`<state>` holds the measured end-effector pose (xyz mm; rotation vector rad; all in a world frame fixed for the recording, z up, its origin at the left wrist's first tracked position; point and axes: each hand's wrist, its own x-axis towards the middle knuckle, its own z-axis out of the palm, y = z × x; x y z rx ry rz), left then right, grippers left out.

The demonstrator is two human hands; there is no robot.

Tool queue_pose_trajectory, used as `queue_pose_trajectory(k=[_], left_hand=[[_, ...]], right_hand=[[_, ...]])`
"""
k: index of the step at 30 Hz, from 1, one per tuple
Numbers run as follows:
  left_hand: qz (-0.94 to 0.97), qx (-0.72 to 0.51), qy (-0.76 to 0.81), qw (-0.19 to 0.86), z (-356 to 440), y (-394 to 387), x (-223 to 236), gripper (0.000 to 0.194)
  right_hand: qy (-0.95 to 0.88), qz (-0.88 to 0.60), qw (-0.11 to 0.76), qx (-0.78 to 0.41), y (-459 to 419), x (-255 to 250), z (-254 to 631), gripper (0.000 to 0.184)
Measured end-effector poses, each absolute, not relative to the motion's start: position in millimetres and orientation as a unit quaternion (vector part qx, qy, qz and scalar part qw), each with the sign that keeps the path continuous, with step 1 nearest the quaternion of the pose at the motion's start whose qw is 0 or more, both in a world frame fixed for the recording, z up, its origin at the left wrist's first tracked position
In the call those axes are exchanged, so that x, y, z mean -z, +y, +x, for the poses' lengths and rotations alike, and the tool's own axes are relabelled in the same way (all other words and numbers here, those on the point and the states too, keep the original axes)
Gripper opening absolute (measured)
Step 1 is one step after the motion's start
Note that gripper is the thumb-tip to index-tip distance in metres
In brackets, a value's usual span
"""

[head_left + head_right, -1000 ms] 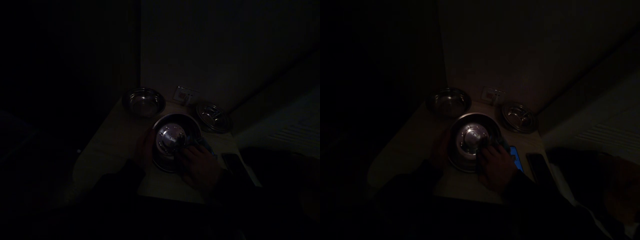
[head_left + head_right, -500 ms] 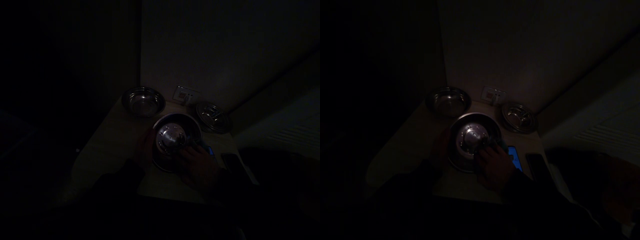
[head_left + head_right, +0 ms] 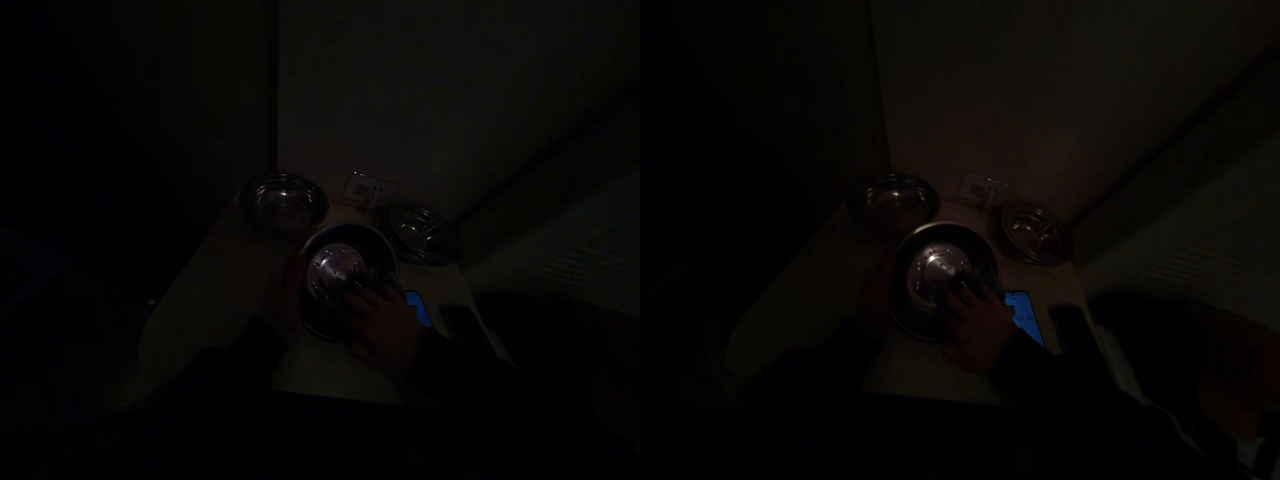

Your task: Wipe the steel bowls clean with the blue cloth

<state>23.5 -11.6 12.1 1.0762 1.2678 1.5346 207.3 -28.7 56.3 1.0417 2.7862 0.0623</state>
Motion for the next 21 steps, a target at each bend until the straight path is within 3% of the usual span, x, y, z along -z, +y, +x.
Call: queue_pose_trajectory(k=[21], left_hand=[[0.414,-0.609,0.514,0.440,22.9,-10.2,-12.4,0.036]], right_hand=[[0.937,0.338,0.083,-0.007,-25.5,-57.4,208.5,0.044]])
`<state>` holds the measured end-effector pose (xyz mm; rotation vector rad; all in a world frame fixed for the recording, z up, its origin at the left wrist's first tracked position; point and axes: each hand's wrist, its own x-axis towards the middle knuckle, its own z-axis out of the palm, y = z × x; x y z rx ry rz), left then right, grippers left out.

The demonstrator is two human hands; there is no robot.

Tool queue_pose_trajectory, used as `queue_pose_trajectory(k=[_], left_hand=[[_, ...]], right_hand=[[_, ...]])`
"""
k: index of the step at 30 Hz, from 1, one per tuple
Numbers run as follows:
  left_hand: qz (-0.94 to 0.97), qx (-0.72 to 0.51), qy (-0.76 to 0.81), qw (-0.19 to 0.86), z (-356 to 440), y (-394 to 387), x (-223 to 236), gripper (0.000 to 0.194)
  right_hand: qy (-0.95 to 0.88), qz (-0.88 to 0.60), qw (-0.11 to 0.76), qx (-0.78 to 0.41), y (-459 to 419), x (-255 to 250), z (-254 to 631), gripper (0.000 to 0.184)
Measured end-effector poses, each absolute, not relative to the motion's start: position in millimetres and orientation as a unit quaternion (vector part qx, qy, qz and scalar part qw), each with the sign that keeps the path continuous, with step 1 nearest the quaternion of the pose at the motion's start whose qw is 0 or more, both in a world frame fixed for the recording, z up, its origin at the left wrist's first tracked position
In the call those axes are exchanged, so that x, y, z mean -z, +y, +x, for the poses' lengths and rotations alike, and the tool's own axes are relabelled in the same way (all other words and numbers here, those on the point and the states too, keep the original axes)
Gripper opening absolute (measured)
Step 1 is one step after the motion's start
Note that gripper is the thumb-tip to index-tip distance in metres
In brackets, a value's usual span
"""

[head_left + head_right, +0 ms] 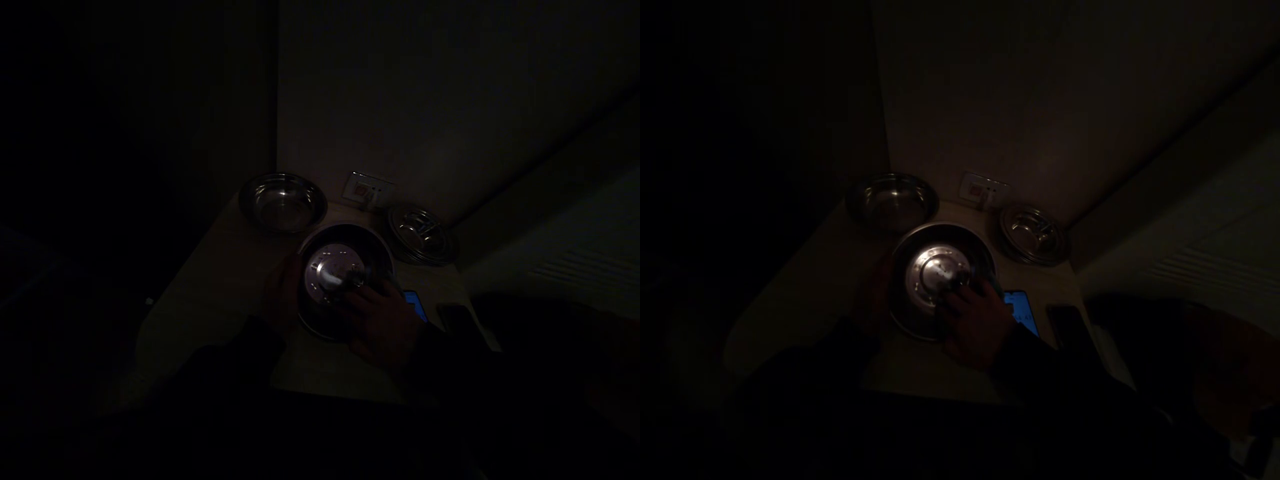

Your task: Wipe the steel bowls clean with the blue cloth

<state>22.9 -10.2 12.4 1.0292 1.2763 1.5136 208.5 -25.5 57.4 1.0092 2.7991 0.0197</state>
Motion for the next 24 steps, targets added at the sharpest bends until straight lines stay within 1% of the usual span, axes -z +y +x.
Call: queue_pose_trajectory(k=[5,10,16,19,24], left_hand=[[0.422,-0.600,0.522,0.435,23.7,-9.9,-13.7,0.034],[0.408,-0.606,0.517,0.446,23.9,-9.5,-12.5,0.037],[0.404,-0.599,0.535,0.438,23.2,-10.2,-10.8,0.038],[0.400,-0.598,0.528,0.451,23.0,-10.6,-10.4,0.040],[0.404,-0.610,0.521,0.440,23.6,-9.5,-10.5,0.036]], right_hand=[[0.940,0.333,0.079,-0.007,-25.6,-58.0,206.8,0.045],[0.937,0.338,0.082,-0.003,-25.5,-59.4,207.3,0.041],[0.939,0.335,0.077,-0.008,-25.6,-59.6,207.6,0.042],[0.936,0.341,0.084,-0.005,-25.7,-59.7,207.9,0.041],[0.938,0.337,0.080,-0.004,-25.2,-61.5,206.2,0.043]])
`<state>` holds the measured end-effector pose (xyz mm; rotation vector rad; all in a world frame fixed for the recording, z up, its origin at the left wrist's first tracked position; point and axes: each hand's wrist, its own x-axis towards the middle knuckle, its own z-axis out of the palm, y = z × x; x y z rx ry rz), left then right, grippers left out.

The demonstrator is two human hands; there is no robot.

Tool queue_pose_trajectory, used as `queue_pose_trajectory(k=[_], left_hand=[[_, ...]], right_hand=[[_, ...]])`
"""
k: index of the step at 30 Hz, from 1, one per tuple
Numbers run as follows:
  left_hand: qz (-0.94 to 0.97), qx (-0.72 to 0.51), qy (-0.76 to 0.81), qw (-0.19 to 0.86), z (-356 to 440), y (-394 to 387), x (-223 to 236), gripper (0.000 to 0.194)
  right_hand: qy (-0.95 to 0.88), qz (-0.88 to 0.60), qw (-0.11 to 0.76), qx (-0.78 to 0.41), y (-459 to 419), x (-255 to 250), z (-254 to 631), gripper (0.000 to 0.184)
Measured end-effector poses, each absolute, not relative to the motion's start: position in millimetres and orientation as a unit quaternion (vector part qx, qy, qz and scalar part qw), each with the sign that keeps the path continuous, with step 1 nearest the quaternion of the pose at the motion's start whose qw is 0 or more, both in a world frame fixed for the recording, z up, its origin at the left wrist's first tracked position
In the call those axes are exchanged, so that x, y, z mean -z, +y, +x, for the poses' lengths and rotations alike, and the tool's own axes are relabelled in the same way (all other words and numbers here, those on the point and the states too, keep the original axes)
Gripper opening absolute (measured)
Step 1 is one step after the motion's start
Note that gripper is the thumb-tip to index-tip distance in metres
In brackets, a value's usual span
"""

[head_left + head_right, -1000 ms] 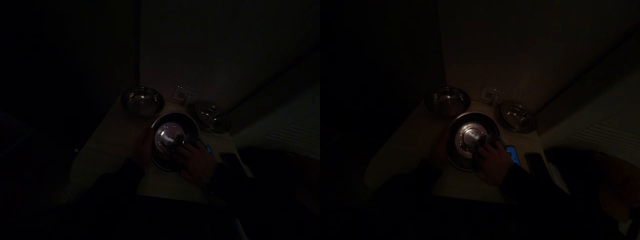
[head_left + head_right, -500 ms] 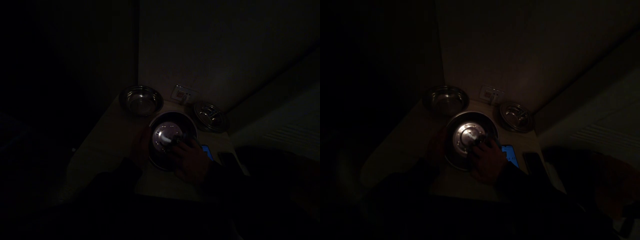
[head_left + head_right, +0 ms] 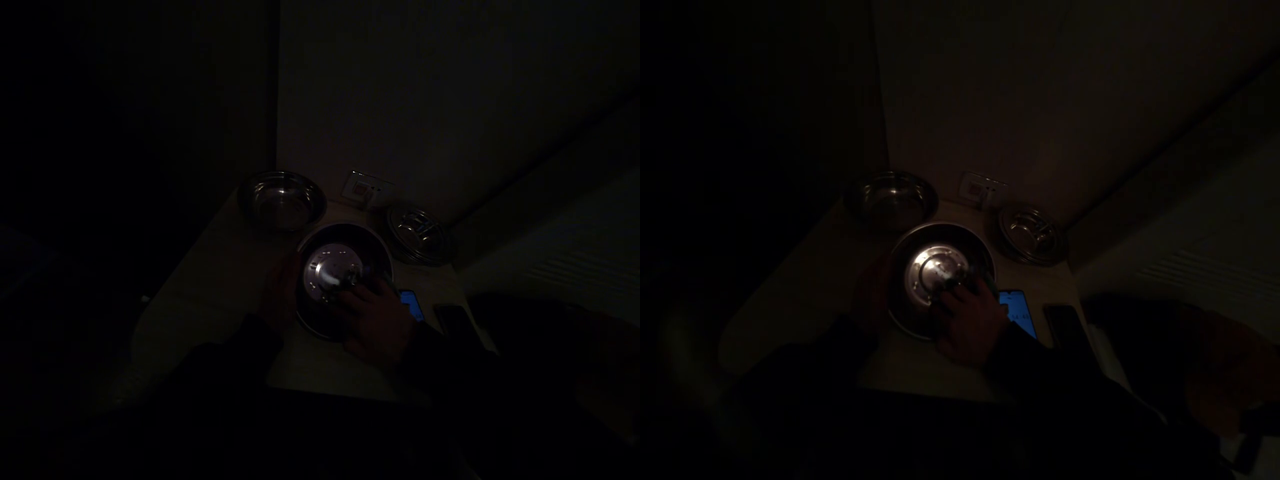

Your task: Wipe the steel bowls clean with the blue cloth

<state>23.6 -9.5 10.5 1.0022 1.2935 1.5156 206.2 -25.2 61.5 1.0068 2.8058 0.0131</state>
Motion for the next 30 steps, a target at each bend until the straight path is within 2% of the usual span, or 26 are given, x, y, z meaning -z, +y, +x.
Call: queue_pose_trajectory(k=[5,14,20,26,30], left_hand=[[0.418,-0.606,0.503,0.453,24,-10,-12,0.037],[0.430,-0.599,0.511,0.442,23,-10,-12,0.037],[0.416,-0.590,0.543,0.428,25,-11,-16,0.036],[0.435,-0.587,0.526,0.436,26,-12,-16,0.041],[0.433,-0.589,0.541,0.416,27,-12,-14,0.044]], right_hand=[[0.935,0.340,0.101,0.011,-25,-65,205,0.043],[0.934,0.345,0.095,0.011,-26,-64,206,0.042],[0.936,0.346,0.063,0.031,-30,-58,196,0.046],[0.929,0.362,0.076,0.026,-33,-65,217,0.043],[0.927,0.368,0.028,0.063,-40,-56,207,0.046]])
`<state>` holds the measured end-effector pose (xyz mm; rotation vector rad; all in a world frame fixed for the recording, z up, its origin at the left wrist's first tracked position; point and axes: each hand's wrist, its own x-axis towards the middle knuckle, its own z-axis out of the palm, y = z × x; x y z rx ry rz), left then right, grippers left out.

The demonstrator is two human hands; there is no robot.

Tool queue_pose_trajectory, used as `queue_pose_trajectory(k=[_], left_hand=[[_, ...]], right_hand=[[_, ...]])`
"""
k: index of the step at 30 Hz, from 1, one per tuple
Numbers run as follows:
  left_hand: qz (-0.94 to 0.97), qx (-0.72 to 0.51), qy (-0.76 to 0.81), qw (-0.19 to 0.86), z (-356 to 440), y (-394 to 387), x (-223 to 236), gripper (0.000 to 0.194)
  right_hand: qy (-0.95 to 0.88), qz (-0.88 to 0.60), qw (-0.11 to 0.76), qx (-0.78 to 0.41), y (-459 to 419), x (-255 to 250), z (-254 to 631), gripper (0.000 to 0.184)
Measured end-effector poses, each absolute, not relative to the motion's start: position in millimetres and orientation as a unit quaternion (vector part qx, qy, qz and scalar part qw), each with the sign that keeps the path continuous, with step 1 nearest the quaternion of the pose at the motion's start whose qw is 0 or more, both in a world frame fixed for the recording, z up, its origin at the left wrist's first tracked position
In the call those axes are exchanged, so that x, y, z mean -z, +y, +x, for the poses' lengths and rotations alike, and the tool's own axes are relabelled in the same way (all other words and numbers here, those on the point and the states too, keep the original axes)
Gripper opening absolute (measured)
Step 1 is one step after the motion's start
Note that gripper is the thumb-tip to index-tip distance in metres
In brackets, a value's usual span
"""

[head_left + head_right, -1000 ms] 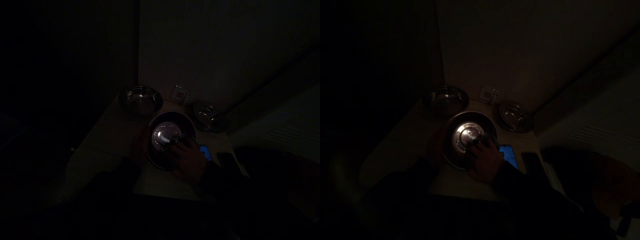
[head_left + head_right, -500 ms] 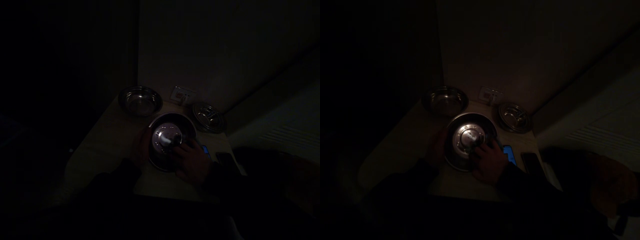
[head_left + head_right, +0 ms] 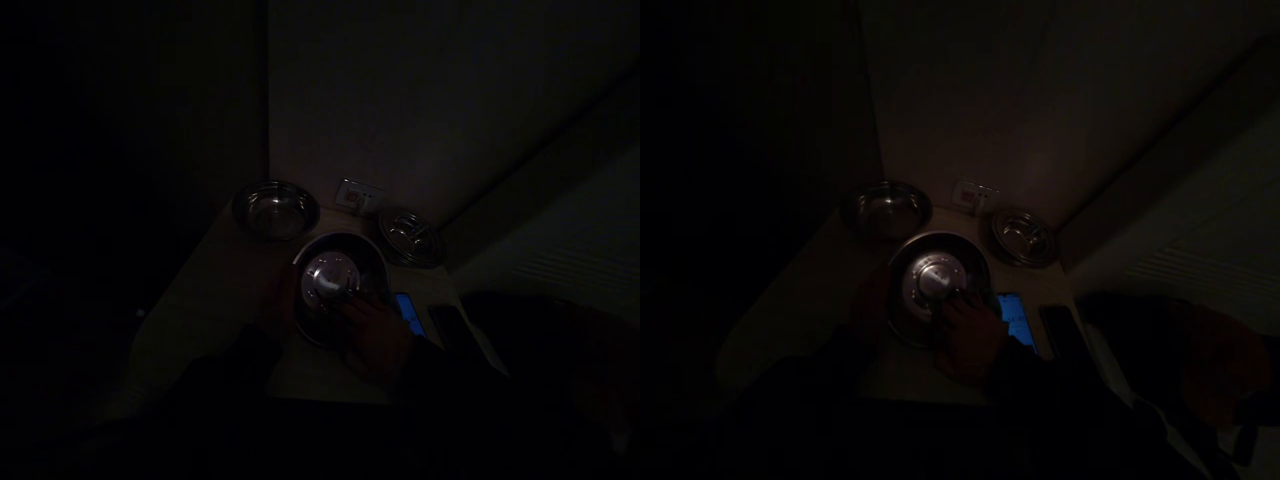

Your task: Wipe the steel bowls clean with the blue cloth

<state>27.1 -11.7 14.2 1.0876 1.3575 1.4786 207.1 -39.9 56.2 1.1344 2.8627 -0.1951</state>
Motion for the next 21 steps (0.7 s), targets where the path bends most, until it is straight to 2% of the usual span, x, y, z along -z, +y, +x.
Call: queue_pose_trajectory(k=[5,8,16,21], left_hand=[[0.463,-0.560,0.567,0.387,23,-11,-10,0.042],[0.461,-0.550,0.583,0.380,19,-11,-8,0.040],[0.475,-0.594,0.512,0.399,25,-15,-11,0.046],[0.486,-0.565,0.551,0.376,23,-14,-7,0.044]], right_hand=[[0.908,0.375,-0.105,0.154,-53,-39,170,0.065],[0.906,0.364,-0.139,0.163,-59,-35,166,0.070],[0.932,0.351,-0.058,0.066,-62,-40,222,0.045],[0.917,0.370,-0.143,0.030,-63,-19,183,0.043]])
